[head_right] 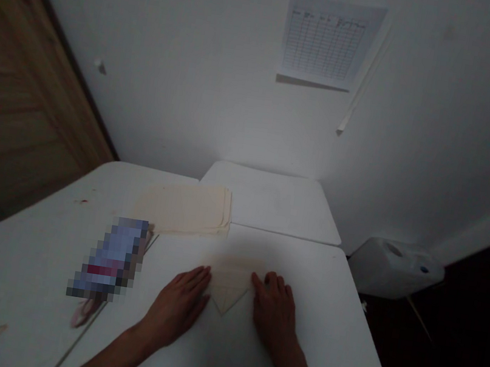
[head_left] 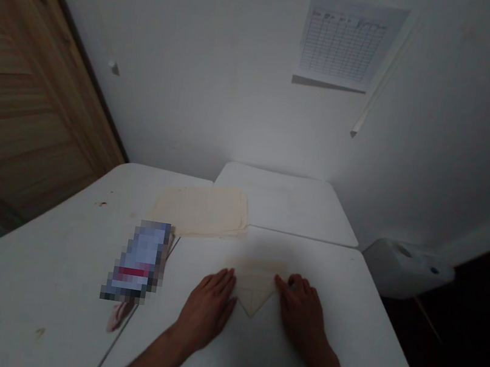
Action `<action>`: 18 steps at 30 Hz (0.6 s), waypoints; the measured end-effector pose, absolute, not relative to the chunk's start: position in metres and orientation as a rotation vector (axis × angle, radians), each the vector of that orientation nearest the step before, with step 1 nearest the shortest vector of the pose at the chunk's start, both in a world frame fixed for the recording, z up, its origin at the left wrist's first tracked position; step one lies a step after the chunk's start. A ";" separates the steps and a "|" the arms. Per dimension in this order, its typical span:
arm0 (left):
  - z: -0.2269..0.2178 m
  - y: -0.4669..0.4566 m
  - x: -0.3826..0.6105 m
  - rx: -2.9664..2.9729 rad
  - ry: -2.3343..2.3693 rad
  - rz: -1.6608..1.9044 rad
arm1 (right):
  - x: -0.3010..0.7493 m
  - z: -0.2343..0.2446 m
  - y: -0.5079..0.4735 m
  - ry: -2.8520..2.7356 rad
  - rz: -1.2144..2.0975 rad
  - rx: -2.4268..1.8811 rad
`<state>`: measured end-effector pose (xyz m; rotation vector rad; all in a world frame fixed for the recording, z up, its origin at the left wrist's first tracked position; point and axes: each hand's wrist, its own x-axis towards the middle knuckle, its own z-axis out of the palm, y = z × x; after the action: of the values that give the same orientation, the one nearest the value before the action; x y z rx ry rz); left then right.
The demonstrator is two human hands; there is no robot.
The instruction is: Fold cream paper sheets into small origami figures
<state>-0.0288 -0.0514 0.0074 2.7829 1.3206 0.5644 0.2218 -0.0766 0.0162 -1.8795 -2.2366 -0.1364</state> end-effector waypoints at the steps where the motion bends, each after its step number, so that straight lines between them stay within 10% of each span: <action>1: 0.008 -0.053 -0.031 2.778 1.343 0.570 | 0.226 0.016 -0.078 -2.221 -0.150 -1.891; 18: 0.045 0.015 -0.036 2.627 1.153 0.720 | 0.244 0.039 -0.036 -2.114 -0.051 -1.729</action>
<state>-0.0358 0.0154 0.0455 2.6270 1.1531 0.7200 0.2440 -0.0362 0.0389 -1.7285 -2.1144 -0.0513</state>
